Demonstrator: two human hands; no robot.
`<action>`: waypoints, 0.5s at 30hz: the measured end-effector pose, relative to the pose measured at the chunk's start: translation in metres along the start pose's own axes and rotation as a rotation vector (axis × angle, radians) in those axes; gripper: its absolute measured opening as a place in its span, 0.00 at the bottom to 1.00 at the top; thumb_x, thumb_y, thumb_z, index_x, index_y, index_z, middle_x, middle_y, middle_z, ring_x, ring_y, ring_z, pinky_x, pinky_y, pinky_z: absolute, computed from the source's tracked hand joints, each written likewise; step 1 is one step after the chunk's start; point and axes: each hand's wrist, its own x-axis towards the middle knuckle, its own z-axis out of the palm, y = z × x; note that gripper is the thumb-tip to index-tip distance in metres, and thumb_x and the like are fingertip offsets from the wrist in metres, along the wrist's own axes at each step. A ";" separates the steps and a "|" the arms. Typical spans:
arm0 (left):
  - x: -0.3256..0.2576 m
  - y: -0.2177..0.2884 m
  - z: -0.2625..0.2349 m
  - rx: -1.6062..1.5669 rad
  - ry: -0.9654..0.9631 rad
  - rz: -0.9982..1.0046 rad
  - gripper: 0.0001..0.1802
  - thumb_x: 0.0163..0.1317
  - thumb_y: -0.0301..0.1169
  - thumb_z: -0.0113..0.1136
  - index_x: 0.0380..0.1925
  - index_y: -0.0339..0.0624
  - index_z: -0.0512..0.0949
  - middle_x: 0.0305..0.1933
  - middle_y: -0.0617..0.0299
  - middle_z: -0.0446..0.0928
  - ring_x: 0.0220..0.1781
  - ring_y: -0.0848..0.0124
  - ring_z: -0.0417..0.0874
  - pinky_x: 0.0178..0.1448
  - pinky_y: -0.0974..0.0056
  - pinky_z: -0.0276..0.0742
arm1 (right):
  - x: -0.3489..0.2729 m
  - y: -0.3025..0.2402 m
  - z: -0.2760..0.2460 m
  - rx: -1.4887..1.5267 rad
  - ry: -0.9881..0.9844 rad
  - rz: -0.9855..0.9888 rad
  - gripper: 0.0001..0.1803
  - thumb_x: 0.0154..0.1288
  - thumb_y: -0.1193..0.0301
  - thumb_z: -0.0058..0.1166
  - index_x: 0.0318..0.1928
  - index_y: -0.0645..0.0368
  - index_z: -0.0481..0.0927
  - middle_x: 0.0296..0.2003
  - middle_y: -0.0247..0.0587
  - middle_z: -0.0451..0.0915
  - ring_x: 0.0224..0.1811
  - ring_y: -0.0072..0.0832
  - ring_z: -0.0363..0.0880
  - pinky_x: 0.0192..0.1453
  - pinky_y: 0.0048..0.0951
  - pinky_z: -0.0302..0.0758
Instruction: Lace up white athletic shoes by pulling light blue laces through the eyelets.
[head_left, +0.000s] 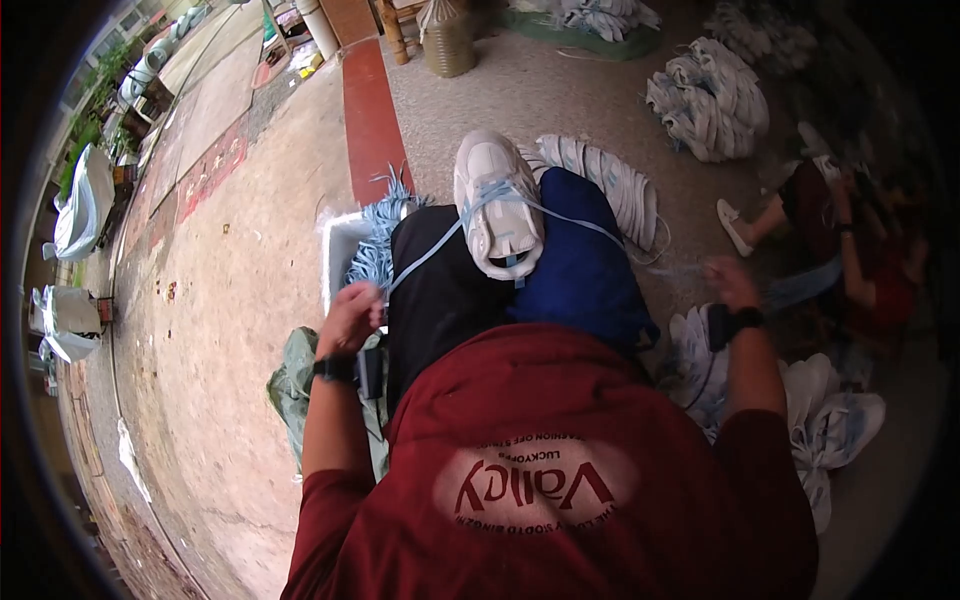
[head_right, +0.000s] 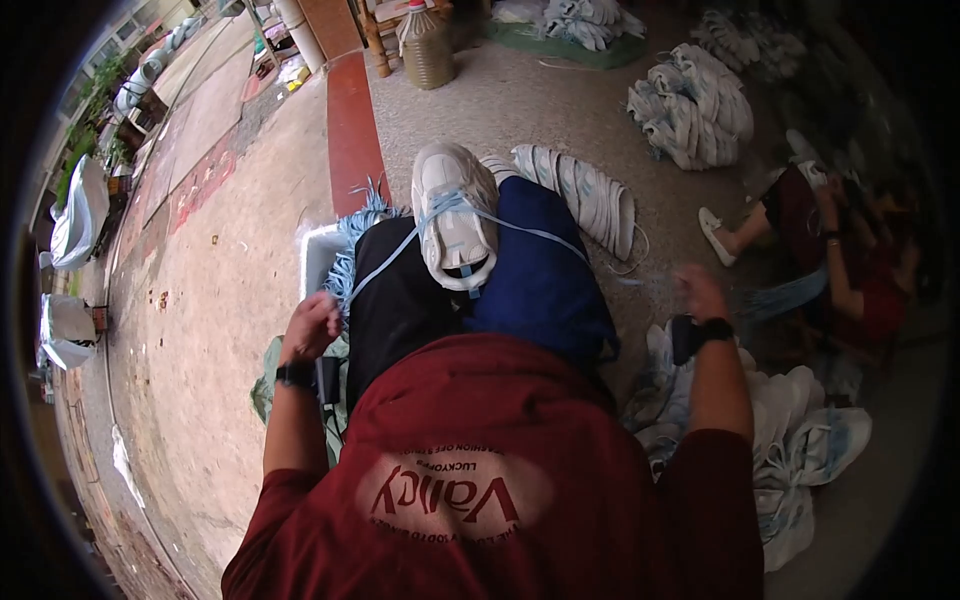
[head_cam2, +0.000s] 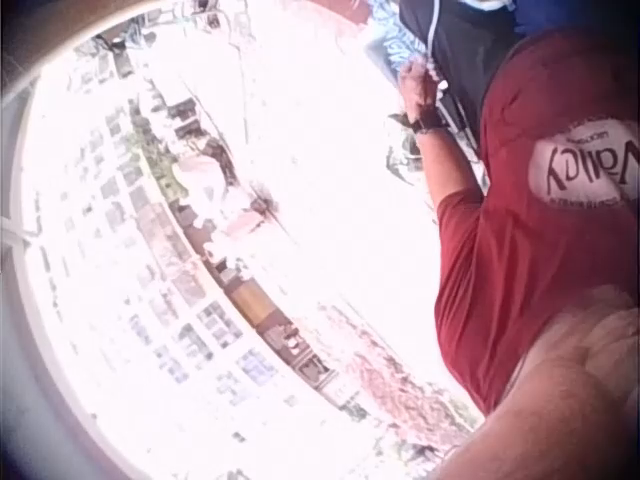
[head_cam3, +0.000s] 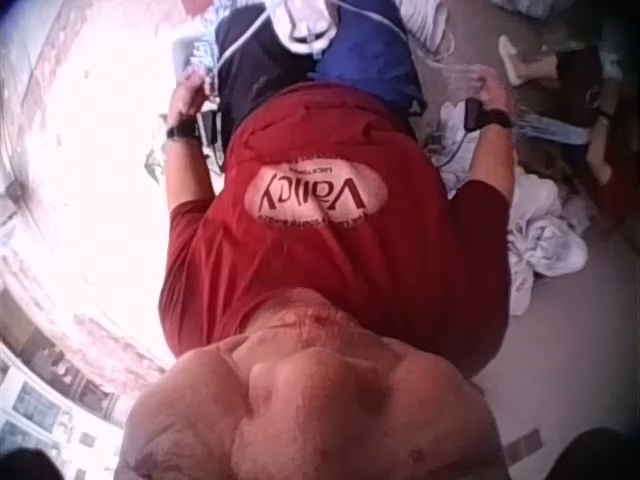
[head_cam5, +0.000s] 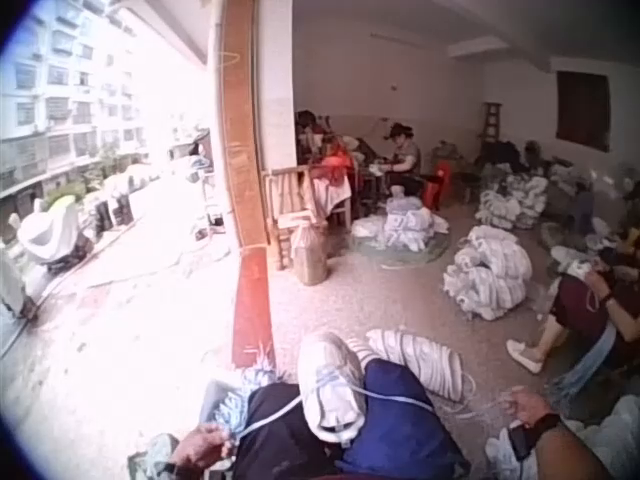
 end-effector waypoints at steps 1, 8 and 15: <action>0.011 0.011 0.025 0.041 -0.096 -0.058 0.06 0.59 0.30 0.58 0.27 0.41 0.75 0.22 0.65 0.75 0.21 0.77 0.74 0.24 0.75 0.70 | -0.002 -0.038 0.075 0.149 0.111 0.006 0.06 0.61 0.66 0.50 0.33 0.54 0.73 0.26 0.27 0.70 0.27 0.18 0.67 0.30 0.20 0.66; 0.098 0.031 0.112 0.606 -0.279 -0.211 0.07 0.58 0.29 0.59 0.22 0.45 0.72 0.22 0.67 0.76 0.23 0.81 0.75 0.28 0.77 0.69 | 0.050 -0.119 0.274 -0.761 -0.973 -0.111 0.10 0.54 0.70 0.53 0.19 0.59 0.73 0.18 0.37 0.75 0.22 0.23 0.73 0.24 0.24 0.67; 0.130 0.004 0.108 0.266 0.080 0.152 0.08 0.59 0.28 0.58 0.21 0.47 0.74 0.24 0.75 0.71 0.27 0.84 0.71 0.35 0.77 0.68 | 0.101 -0.104 0.317 -0.826 -0.090 -1.207 0.05 0.46 0.74 0.58 0.20 0.62 0.77 0.17 0.38 0.73 0.22 0.35 0.73 0.32 0.29 0.71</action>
